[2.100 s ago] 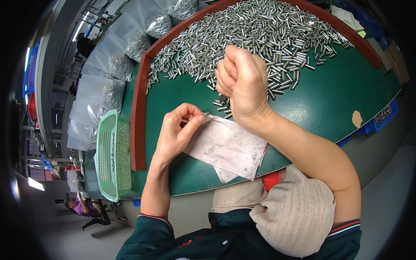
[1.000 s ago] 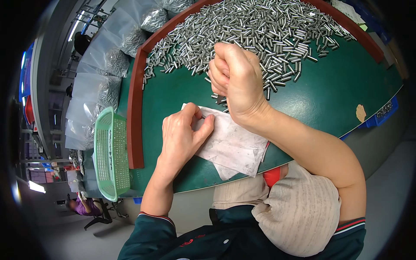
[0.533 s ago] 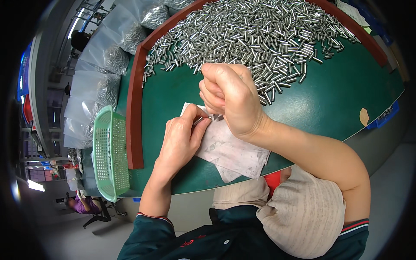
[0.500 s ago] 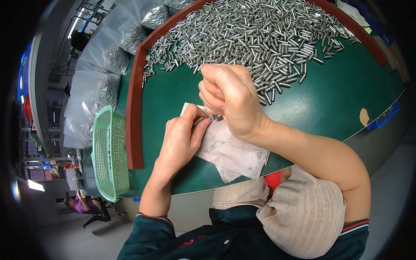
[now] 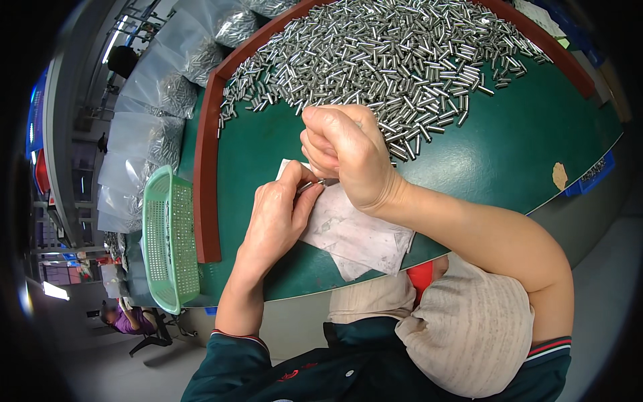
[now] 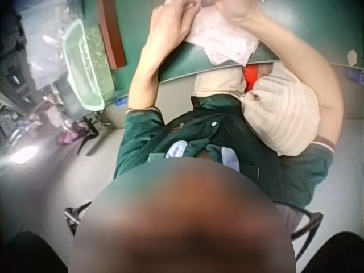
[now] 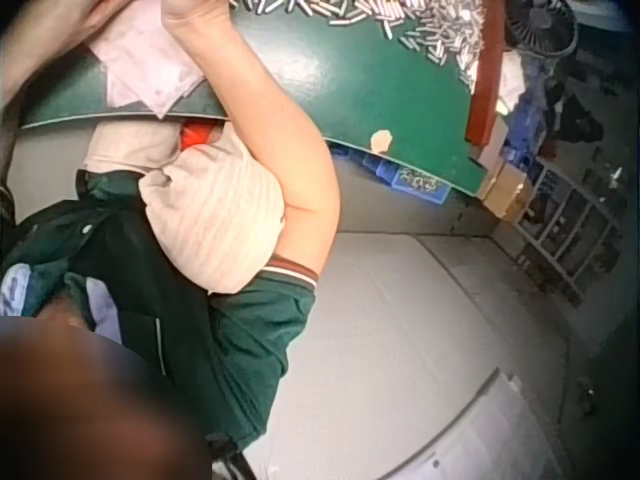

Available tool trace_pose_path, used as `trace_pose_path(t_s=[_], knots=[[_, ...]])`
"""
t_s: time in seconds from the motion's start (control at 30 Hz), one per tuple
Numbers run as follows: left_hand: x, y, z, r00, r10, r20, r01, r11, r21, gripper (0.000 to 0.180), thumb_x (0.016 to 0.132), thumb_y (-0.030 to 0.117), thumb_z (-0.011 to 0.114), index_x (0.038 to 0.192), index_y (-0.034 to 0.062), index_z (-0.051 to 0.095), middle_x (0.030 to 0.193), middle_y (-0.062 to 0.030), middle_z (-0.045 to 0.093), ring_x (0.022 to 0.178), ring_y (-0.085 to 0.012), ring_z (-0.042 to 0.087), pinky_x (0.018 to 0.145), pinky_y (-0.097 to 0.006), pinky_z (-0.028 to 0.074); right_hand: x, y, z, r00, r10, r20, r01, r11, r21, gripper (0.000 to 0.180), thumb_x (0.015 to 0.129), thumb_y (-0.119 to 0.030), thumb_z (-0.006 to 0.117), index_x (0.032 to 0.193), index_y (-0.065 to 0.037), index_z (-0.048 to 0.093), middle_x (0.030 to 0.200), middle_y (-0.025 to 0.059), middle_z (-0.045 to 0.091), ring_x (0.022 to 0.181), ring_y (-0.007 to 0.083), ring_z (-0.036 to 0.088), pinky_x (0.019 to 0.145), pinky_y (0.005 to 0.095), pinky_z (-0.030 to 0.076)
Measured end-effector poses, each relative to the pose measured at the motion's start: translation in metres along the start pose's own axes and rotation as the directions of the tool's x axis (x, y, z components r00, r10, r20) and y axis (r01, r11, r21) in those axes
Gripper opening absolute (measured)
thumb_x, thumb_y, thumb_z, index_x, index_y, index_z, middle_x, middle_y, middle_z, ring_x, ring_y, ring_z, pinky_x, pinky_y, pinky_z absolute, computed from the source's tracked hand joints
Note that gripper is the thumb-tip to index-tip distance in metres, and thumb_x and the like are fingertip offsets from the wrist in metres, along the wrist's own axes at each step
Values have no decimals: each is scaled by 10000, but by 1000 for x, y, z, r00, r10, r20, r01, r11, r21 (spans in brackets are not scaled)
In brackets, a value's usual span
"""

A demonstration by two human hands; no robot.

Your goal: Inspecting and cleaning small metal pins at a manufacturing workstation.

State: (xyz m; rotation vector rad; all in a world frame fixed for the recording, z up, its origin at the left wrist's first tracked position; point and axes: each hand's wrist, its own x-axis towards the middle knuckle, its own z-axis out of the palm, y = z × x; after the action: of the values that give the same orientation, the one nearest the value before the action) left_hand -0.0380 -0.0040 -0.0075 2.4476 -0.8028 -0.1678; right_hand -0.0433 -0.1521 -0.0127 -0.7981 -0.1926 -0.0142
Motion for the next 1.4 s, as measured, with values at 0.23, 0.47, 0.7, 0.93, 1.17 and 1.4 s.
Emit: trace_pose_path(t_s=[0.23, 0.47, 0.7, 0.93, 1.17, 1.4], knots=[[0, -6, -8, 994, -105, 4, 101, 950, -297, 140, 835, 121, 515, 830, -5, 453, 589, -90, 522, 489, -171, 476, 467, -297, 374, 2, -3, 1, 1000, -20, -5, 21, 1000, 18, 387, 860, -222, 334, 492, -137, 248, 392, -33, 236, 377, 72, 159, 380, 238, 160], [5, -23, -15, 941, -53, 333, 333, -12, -943, 121, 889, 135, 449, 931, 36, 506, 733, -55, 526, 487, -44, 291, 431, -179, 228, 2, -4, 2, 1000, -14, -14, 14, 1000, 13, 383, 861, -223, 325, 496, -140, 245, 395, -34, 239, 375, 70, 156, 381, 235, 155], [8, -14, -17, 924, -178, 339, 350, 32, -936, 190, 903, 180, 410, 894, 22, 514, 734, -71, 530, 486, -62, 315, 435, -185, 239, 5, -12, -1, 993, -81, -88, 84, 996, 31, 373, 865, -218, 309, 506, -143, 239, 402, -39, 226, 379, 73, 158, 389, 235, 163], [5, -11, -6, 979, -186, 85, 173, 533, -828, 343, 894, 256, 436, 647, 24, 492, 546, 16, 419, 472, -63, 333, 445, -199, 279, 14, -27, -2, 940, -266, -215, 277, 961, 21, 369, 832, -174, 348, 484, -122, 237, 401, -18, 246, 375, 74, 173, 363, 235, 172], [15, 13, 24, 967, 137, -216, -170, 975, -141, 92, 710, 51, 656, 784, 32, 605, 507, -37, 488, 401, -91, 406, 396, -225, 325, 16, -27, -6, 934, -265, -239, 275, 961, 11, 362, 824, -175, 375, 485, -123, 262, 399, -21, 249, 371, 69, 183, 361, 238, 168], [21, 12, 31, 953, 269, -139, -266, 963, 34, 104, 711, 50, 636, 799, 21, 589, 598, -110, 586, 480, -199, 567, 456, -277, 428, 13, -31, 0, 932, -226, -285, 218, 974, -61, 346, 842, -177, 319, 508, -145, 235, 398, -31, 233, 367, 66, 166, 379, 226, 170]])
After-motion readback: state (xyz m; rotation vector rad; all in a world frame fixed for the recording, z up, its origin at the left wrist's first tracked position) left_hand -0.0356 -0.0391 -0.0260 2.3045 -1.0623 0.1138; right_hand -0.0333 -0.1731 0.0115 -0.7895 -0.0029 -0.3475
